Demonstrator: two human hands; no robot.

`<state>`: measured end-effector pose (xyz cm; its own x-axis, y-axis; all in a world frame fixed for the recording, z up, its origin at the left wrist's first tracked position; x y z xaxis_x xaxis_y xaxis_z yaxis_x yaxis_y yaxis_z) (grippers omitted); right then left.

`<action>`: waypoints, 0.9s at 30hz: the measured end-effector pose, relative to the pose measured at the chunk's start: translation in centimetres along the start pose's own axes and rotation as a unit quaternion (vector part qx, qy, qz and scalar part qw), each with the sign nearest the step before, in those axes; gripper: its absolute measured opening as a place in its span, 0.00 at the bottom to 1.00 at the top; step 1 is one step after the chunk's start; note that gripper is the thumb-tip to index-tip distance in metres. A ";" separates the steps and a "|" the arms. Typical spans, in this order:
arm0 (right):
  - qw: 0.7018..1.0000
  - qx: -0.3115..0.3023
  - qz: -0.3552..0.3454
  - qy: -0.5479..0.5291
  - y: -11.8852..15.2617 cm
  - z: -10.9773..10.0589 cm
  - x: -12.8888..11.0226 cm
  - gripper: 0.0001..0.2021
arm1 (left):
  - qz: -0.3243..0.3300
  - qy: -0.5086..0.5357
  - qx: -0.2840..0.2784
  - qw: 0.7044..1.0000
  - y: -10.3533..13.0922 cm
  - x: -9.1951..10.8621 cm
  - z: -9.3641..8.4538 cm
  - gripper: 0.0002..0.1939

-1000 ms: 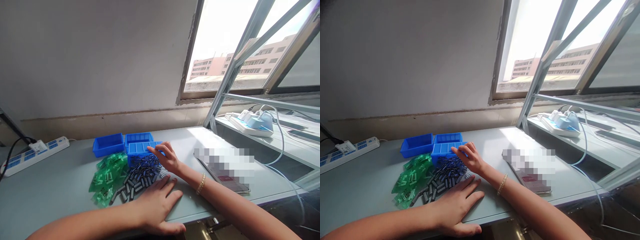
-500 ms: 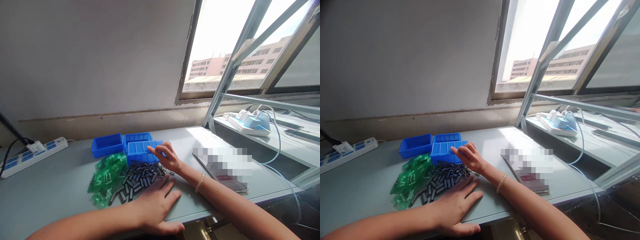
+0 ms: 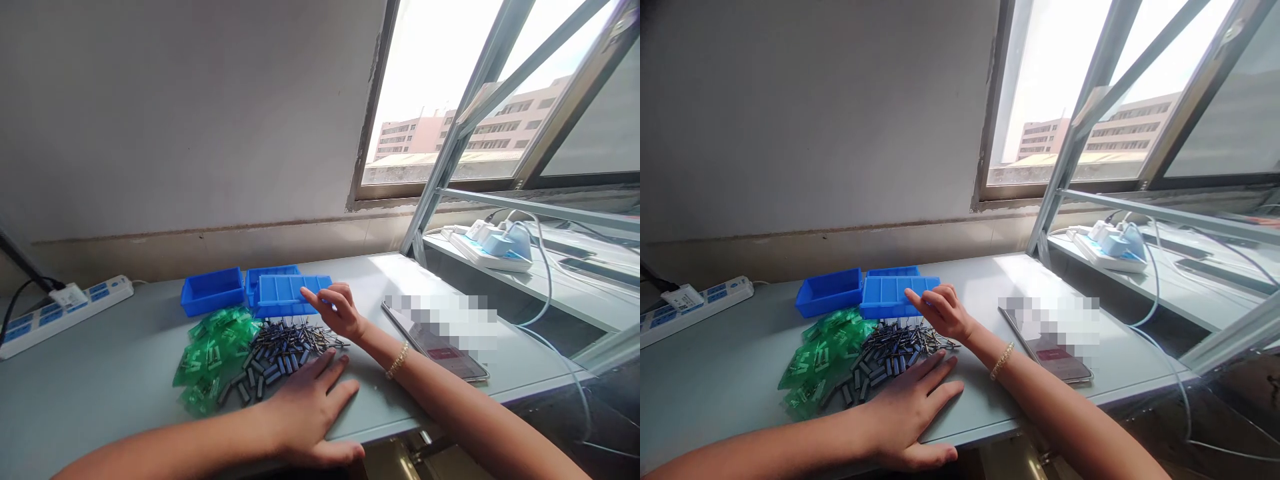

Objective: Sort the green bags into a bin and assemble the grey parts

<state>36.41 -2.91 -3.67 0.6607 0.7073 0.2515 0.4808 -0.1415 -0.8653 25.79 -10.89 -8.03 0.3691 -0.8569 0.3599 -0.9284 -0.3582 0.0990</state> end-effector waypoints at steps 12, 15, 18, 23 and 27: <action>0.960 0.008 0.279 0.005 -0.6 -3.1 10.8 0.18 | 0.011 -0.017 0.004 1.000 0.2 0.1 -0.3 0.40; 0.939 -0.116 0.323 -0.033 0.0 -1.8 15.2 0.11 | 0.017 -0.030 0.011 0.999 0.3 0.4 -0.5 0.39; 0.901 -0.246 0.350 -0.077 1.4 0.4 18.3 0.12 | 0.022 -0.049 0.028 0.998 0.5 0.6 -0.8 0.38; 0.830 -0.411 0.351 -0.135 3.8 4.0 19.5 0.13 | 0.061 -0.118 0.069 0.989 0.6 1.6 -1.0 0.34; 0.801 -0.467 0.347 -0.145 4.8 6.2 19.2 0.13 | 0.096 -0.173 0.136 0.971 1.6 2.5 -3.0 0.25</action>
<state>47.79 14.29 -5.68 0.8592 0.3461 -0.3769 0.3668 -0.9301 -0.0179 25.16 -12.51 -4.20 0.2273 -0.9738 0.0107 -0.9529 -0.2247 -0.2036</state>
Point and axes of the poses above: each hand's wrist, its own y-axis away from the middle knuckle, its own z-axis out of the palm, x = y × z, the point moved 5 cm from there along -y, towards the middle knuckle, and after that the axes turned 10 degrees about -x, right-handed, at the moved point
